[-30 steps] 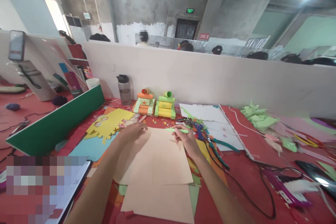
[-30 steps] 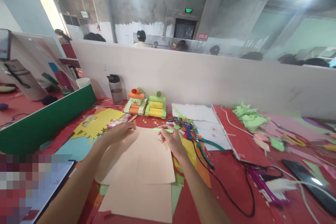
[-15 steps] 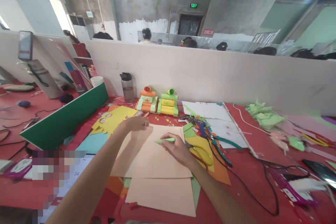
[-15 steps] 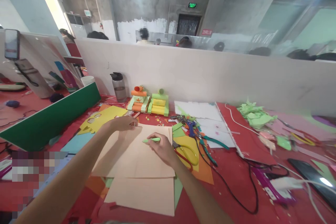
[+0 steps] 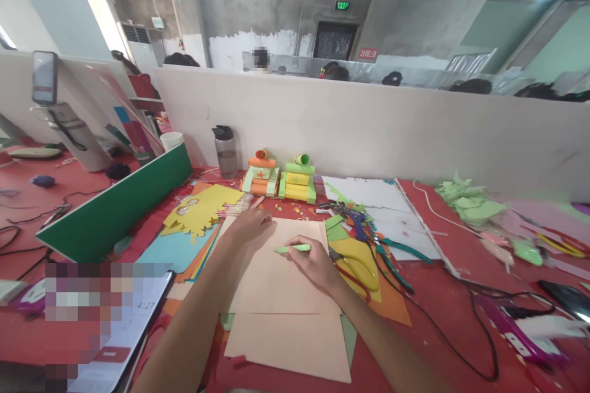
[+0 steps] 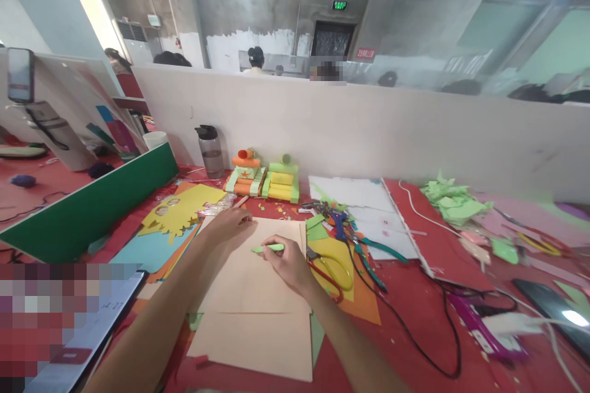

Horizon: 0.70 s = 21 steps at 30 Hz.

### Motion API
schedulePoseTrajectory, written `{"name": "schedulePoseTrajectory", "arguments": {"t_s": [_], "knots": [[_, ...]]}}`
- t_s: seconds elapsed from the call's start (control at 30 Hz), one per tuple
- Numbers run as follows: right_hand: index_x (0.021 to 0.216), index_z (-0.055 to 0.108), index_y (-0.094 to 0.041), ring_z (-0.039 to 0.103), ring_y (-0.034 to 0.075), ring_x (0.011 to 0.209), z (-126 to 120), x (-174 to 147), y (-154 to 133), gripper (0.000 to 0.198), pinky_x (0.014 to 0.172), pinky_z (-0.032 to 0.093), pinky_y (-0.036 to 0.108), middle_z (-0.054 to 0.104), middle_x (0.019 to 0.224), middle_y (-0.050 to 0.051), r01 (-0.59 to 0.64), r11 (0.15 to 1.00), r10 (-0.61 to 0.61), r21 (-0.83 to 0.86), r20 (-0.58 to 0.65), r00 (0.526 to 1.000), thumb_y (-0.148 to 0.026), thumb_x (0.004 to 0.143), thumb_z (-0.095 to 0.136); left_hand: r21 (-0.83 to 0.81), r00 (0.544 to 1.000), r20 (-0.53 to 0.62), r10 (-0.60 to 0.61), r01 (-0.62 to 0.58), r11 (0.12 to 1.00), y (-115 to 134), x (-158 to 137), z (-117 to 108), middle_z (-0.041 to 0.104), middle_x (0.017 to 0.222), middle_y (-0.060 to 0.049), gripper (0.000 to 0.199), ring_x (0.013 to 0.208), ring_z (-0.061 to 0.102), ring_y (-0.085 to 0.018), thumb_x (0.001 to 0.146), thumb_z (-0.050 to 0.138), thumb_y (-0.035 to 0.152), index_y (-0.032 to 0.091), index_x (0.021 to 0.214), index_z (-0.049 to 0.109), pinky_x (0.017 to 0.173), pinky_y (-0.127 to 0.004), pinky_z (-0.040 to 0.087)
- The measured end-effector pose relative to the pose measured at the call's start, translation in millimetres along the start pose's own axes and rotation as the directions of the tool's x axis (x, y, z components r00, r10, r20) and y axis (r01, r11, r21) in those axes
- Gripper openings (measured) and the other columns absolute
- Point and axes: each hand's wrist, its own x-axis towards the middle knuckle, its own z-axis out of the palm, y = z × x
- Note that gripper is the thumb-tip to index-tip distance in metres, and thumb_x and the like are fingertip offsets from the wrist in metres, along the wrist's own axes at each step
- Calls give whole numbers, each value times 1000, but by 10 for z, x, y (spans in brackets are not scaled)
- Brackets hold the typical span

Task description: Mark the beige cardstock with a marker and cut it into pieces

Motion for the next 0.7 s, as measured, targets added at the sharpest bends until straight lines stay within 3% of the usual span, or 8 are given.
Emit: {"name": "schedulePoseTrajectory", "arguments": {"t_s": [0.17, 0.7], "knots": [[86, 70, -18, 70, 21, 75, 0, -4, 20, 17, 71, 52, 29, 71, 81, 4, -70, 996, 68, 49, 37, 997, -35, 86, 65, 1, 998, -51, 26, -26, 1000, -44, -32, -9, 71, 88, -7, 20, 89, 66, -24, 91, 48, 19, 21, 84, 66, 68, -29, 42], [86, 70, -19, 67, 19, 73, -8, -3, 48, 15, 64, 46, 26, 70, 75, 3, -103, 994, 101, 40, 53, 994, -33, 86, 66, -14, 993, -108, 49, -50, 999, -118, -47, 78, 72, 89, -7, 23, 88, 65, -23, 89, 47, 16, 20, 84, 69, 68, -29, 41]]}}
